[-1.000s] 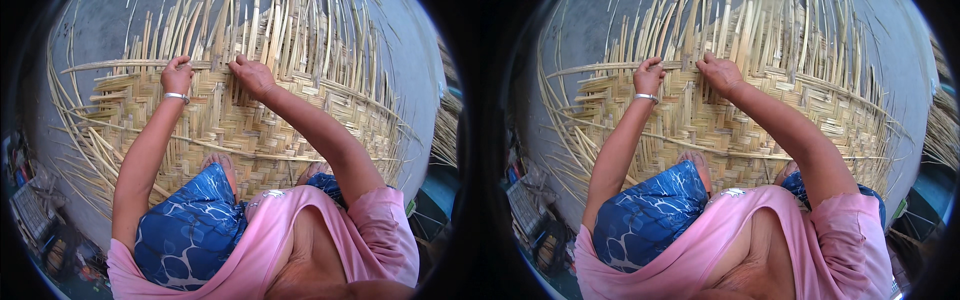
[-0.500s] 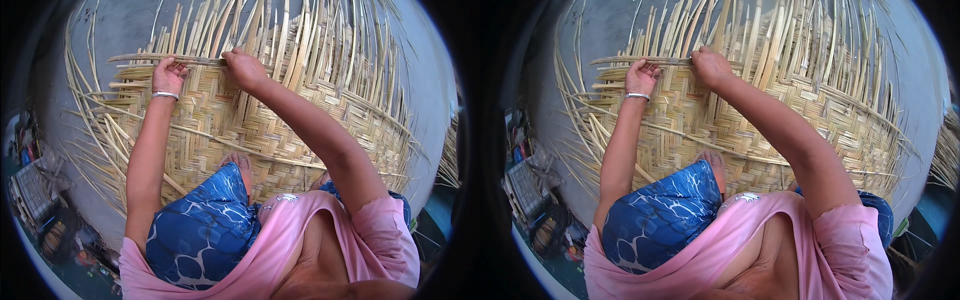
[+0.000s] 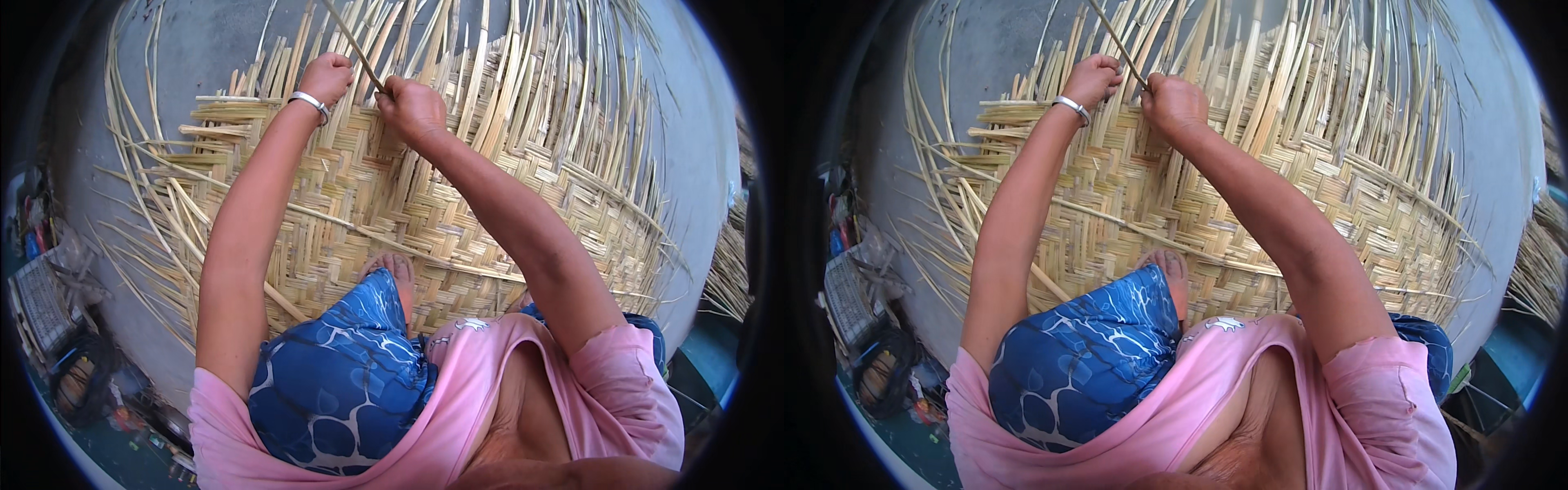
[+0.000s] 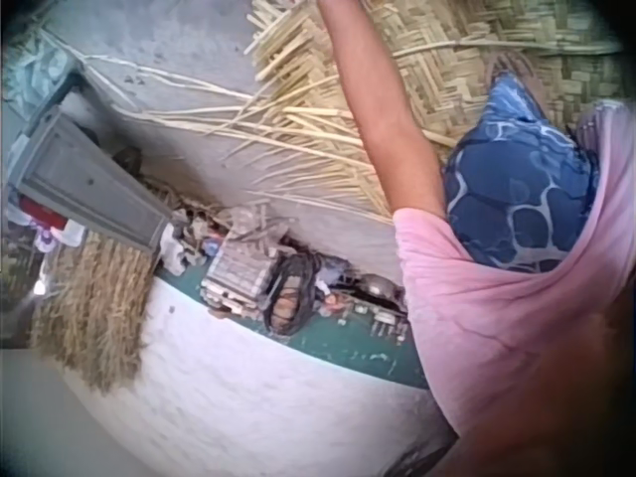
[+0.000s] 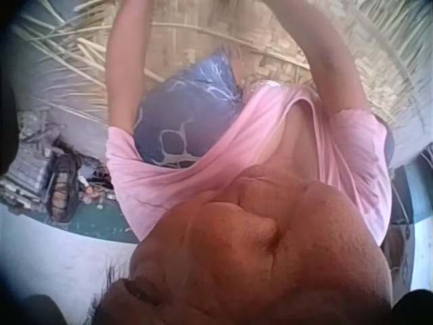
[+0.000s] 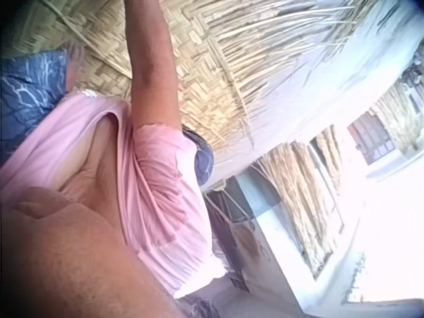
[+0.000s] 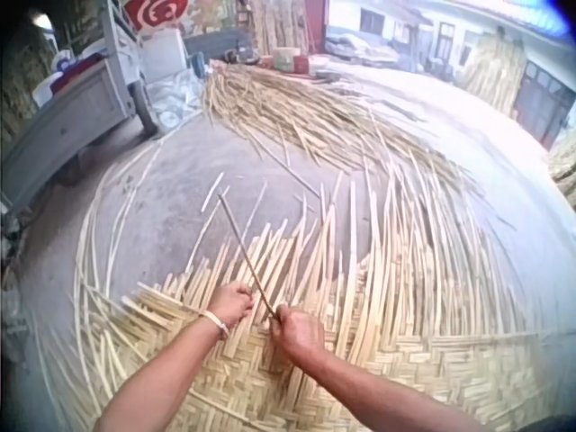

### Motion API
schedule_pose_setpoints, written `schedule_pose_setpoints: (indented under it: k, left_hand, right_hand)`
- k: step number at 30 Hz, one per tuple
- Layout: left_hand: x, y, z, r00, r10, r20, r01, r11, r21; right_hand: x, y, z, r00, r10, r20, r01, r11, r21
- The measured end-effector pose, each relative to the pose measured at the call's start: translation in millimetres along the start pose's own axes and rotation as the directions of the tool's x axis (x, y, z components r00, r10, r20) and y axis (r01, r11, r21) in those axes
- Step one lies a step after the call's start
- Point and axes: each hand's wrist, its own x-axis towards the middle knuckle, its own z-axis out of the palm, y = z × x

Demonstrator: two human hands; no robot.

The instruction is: The person weaves a basket by hand, interlacing thin dried palm strips into a circular base. They repeatedly pick up new strips, thread them through the existing weave, and press the structure flat to maintain shape.

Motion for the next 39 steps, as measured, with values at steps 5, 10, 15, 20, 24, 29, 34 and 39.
schedule_pose_setpoints:
  k: [5,10,15,20,24,29,34,39]
  left_hand:
    - [24.4,14.4,7.8,0.99,0.067,0.121,-0.133,0.713,0.689]
    - [25.7,19.7,5.2,0.986,0.096,0.137,-0.147,0.889,0.433]
    - [22.1,18.3,8.6,0.985,0.127,0.118,-0.15,0.965,0.215]
    - [25.7,21.5,5.9,0.933,0.339,0.119,-0.354,0.808,0.472]
    - [31.6,10.3,2.3,0.92,0.361,0.156,-0.391,0.801,0.453]
    - [32.8,8.5,-9.6,0.976,0.166,0.144,-0.192,0.963,0.188]
    - [19.0,1.0,-19.7,0.984,0.163,0.067,-0.174,0.961,0.217]
    - [13.1,-1.3,-12.8,0.934,0.352,0.061,-0.299,0.675,0.674]
  right_hand:
    - [-0.6,3.0,-2.4,0.999,0.029,-0.013,-0.028,0.996,0.084]
    - [-4.5,4.6,-8.2,0.999,0.032,-0.025,-0.027,0.981,0.193]
    - [-7.0,7.2,-8.0,0.997,0.049,-0.06,-0.032,0.968,0.251]
    - [-9.3,10.9,-9.0,0.999,0.014,-0.042,-0.004,0.973,0.23]
    - [-11.5,8.1,-8.9,0.999,0.029,-0.037,-0.02,0.972,0.233]
    - [-11.0,8.5,-10.8,0.999,0.032,-0.008,-0.029,0.962,0.272]
    - [-11.1,11.0,-9.1,0.999,0.0,-0.036,0.011,0.951,0.31]
    - [-10.1,12.0,-7.9,1.0,0.01,-0.019,-0.003,0.951,0.308]
